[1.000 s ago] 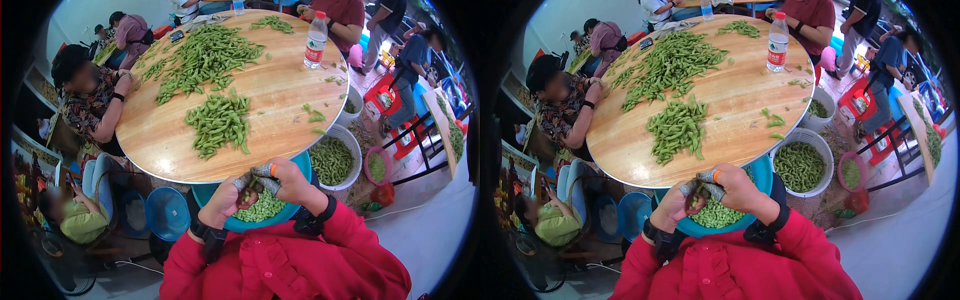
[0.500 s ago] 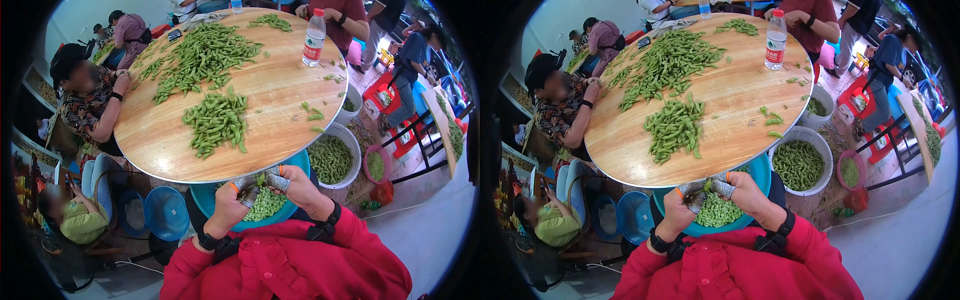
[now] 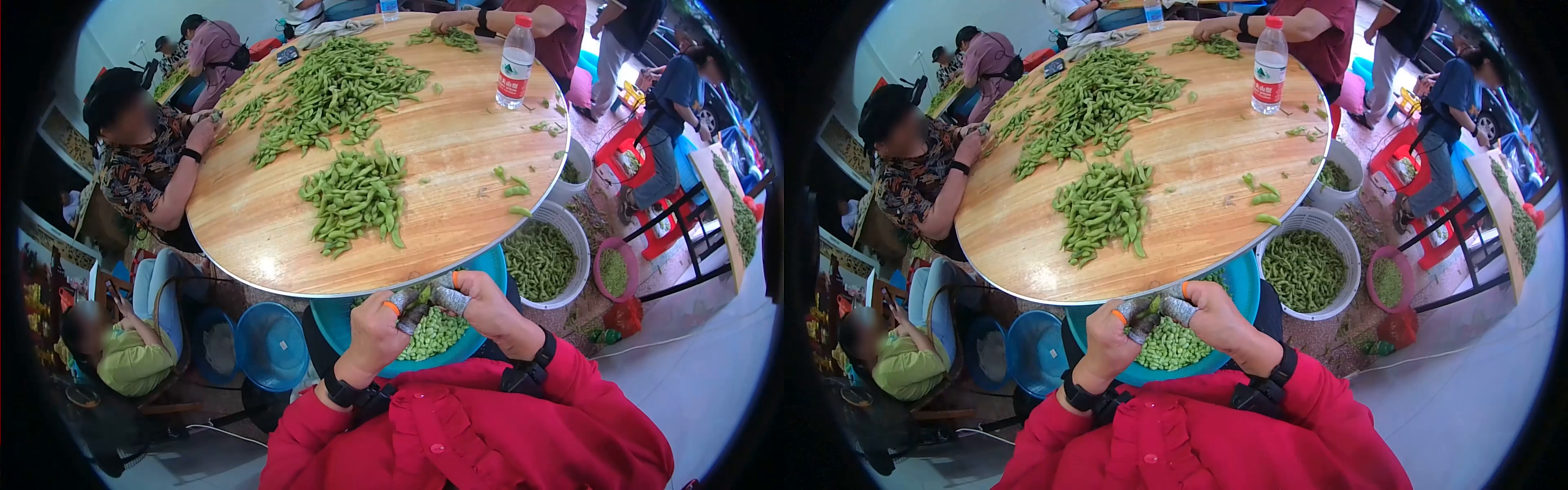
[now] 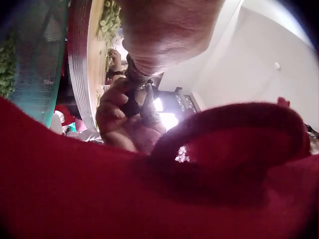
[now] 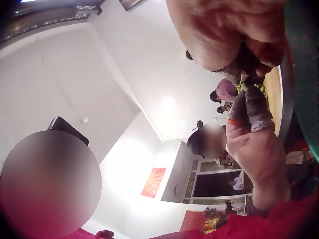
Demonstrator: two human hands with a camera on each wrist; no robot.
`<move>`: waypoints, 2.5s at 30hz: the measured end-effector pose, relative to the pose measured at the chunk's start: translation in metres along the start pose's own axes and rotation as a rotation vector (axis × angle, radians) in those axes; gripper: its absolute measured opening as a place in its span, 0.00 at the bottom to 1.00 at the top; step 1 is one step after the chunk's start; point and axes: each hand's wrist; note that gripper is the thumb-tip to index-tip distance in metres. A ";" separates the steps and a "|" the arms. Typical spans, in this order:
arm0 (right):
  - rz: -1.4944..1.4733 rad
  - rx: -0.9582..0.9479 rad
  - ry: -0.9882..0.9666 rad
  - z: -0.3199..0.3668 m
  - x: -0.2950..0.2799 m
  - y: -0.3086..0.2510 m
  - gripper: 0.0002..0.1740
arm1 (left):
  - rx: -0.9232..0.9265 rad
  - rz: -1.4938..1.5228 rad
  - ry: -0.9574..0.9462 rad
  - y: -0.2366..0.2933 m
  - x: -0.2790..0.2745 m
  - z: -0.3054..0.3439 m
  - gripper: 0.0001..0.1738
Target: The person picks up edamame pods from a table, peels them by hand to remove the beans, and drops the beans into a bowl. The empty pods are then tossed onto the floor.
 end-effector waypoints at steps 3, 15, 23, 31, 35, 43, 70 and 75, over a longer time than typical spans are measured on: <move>0.058 -0.013 -0.005 -0.003 0.000 0.004 0.08 | 0.054 -0.078 0.002 -0.004 0.002 0.004 0.13; 0.006 -0.179 -0.039 -0.018 0.002 0.036 0.08 | -0.062 0.098 0.002 -0.011 0.013 0.015 0.09; -0.297 -0.238 -0.165 -0.017 0.007 0.041 0.12 | -0.724 1.088 -0.006 -0.019 0.024 0.029 0.12; 0.271 -0.270 0.020 -0.016 0.003 0.035 0.08 | -0.512 0.484 -0.155 -0.021 0.002 0.009 0.09; 0.412 -0.286 0.070 -0.006 0.011 0.012 0.07 | -0.496 0.522 -0.260 -0.019 -0.002 0.002 0.09; 0.321 -0.347 0.008 -0.009 0.014 0.023 0.07 | -0.945 1.113 -0.245 -0.016 0.000 0.008 0.10; 0.046 -0.108 0.182 -0.014 -0.004 0.032 0.07 | -0.475 0.522 -0.211 -0.002 0.001 0.002 0.12; -0.011 0.054 0.048 -0.004 -0.008 0.029 0.07 | -0.197 0.064 -0.191 -0.004 0.006 0.005 0.09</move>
Point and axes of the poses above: each hand's wrist, its own z-axis away from the middle knuckle, its own x-axis out of the palm, y = z × x, and after that the axes turned 2 degrees about x, right-handed
